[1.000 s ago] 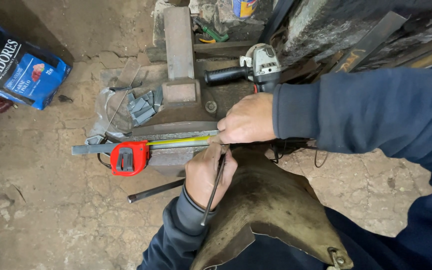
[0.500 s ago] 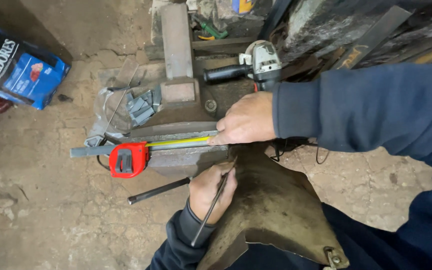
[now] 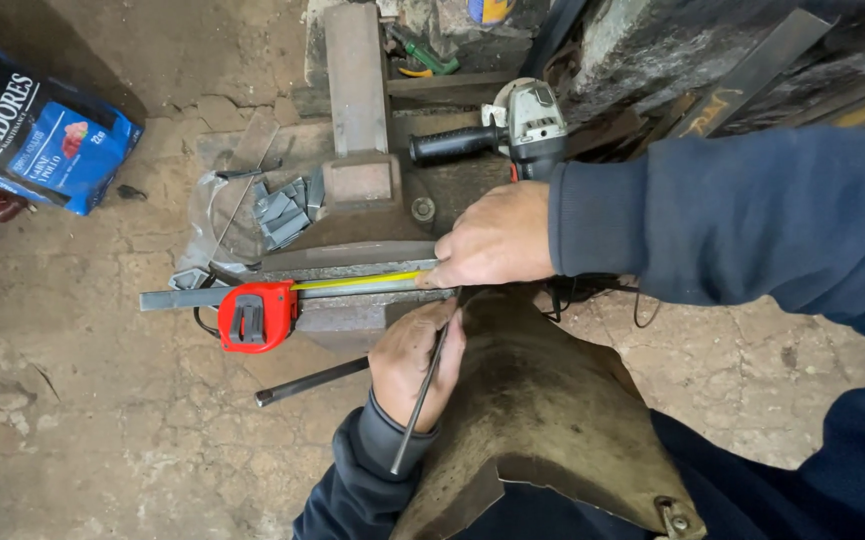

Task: The recorder uses a measuring tape and a square to mark dimensions on a metal bar held in a vice.

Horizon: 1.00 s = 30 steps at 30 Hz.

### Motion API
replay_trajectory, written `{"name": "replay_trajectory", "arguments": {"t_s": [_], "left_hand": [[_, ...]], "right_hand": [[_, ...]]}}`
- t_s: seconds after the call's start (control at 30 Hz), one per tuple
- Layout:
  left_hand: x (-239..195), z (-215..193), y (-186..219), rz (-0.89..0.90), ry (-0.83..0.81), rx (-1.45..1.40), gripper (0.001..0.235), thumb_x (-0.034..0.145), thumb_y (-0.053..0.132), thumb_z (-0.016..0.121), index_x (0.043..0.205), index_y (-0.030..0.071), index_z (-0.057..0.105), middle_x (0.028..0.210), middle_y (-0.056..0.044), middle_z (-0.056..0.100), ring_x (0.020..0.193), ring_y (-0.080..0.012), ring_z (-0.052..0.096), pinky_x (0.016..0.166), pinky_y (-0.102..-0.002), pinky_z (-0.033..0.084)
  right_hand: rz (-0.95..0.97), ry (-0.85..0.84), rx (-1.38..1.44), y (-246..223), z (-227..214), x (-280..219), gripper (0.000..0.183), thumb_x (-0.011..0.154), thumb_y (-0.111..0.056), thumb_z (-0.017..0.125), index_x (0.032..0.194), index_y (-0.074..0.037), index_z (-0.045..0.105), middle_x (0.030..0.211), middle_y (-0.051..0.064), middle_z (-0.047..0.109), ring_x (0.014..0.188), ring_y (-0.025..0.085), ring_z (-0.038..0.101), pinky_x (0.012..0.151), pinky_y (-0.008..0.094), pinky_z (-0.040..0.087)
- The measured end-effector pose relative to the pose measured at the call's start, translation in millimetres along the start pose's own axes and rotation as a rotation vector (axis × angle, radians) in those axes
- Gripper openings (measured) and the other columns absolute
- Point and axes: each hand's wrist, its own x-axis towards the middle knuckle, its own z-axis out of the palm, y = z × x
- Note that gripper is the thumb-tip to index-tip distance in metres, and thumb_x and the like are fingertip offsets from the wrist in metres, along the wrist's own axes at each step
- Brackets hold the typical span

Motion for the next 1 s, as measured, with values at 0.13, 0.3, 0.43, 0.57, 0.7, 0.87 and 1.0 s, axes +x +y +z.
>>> {"name": "replay_trajectory", "arguments": {"t_s": [0.13,0.3,0.43,0.57,0.7,0.87,1.0], "left_hand": [[3.1,-0.4,0.7,0.004,-0.014,0.014,0.014,0.09,0.002,0.076,0.103,-0.001,0.071,0.099,-0.017,0.075,0.089,-0.0307,0.076,0.08,-0.035,0.06],[5.6,-2.0,2.1,-0.001,-0.042,0.015,0.013,0.091,0.002,0.075,0.103,-0.002,0.071,0.097,-0.018,0.074,0.087,-0.0318,0.075,0.078,-0.036,0.06],[6.1,-1.8,2.2,-0.004,-0.046,0.015,0.013,0.091,0.002,0.075,0.103,-0.002,0.071,0.097,-0.018,0.074,0.087,-0.0322,0.075,0.078,-0.036,0.06],[6.6,-2.2,2.6,0.011,-0.036,0.008,0.013,0.091,0.001,0.075,0.103,-0.002,0.07,0.098,-0.019,0.074,0.088,-0.0334,0.075,0.079,-0.037,0.06],[8.2,-2.2,3.7,0.022,-0.05,0.027,0.011,0.092,0.001,0.074,0.101,-0.002,0.068,0.097,-0.019,0.074,0.088,-0.0345,0.074,0.079,-0.038,0.059],[-6.6,-0.6,1.6,-0.07,-0.159,0.077,0.009,0.091,0.004,0.074,0.097,-0.001,0.07,0.09,-0.019,0.073,0.081,-0.0364,0.073,0.072,-0.04,0.057],[-20.4,-21.1,6.7,0.019,-0.097,0.049,0.011,0.094,0.005,0.07,0.104,0.001,0.071,0.098,-0.017,0.075,0.088,-0.0333,0.076,0.079,-0.038,0.06]], "right_hand": [[-0.007,0.01,-0.013,-0.9,-1.5,0.3,0.043,0.096,-0.023,0.049,0.137,-0.02,0.059,0.097,0.009,0.064,0.089,0.032,0.07,0.07,0.049,0.058],[-0.003,0.007,-0.02,-0.7,-1.0,0.3,0.043,0.096,-0.023,0.049,0.138,-0.021,0.058,0.097,0.009,0.064,0.088,0.032,0.07,0.069,0.049,0.058],[-0.006,0.019,-0.023,-0.3,0.2,-0.1,0.043,0.096,-0.024,0.05,0.138,-0.021,0.059,0.097,0.009,0.064,0.088,0.032,0.07,0.069,0.049,0.058],[-0.016,0.028,-0.019,-0.6,-0.7,0.3,0.043,0.095,-0.023,0.051,0.138,-0.02,0.059,0.096,0.009,0.064,0.087,0.032,0.07,0.068,0.049,0.058],[-0.023,0.045,-0.009,0.7,1.9,0.1,0.042,0.095,-0.023,0.051,0.135,-0.019,0.06,0.096,0.01,0.065,0.087,0.033,0.07,0.068,0.05,0.058],[-0.094,0.107,-0.016,1.8,1.7,-3.2,0.043,0.095,-0.02,0.051,0.137,-0.017,0.061,0.094,0.011,0.065,0.084,0.035,0.069,0.065,0.051,0.056],[-0.064,0.099,-0.015,5.8,3.9,-1.6,0.046,0.097,-0.019,0.05,0.142,-0.022,0.058,0.093,0.012,0.065,0.082,0.035,0.069,0.063,0.05,0.056]]}}
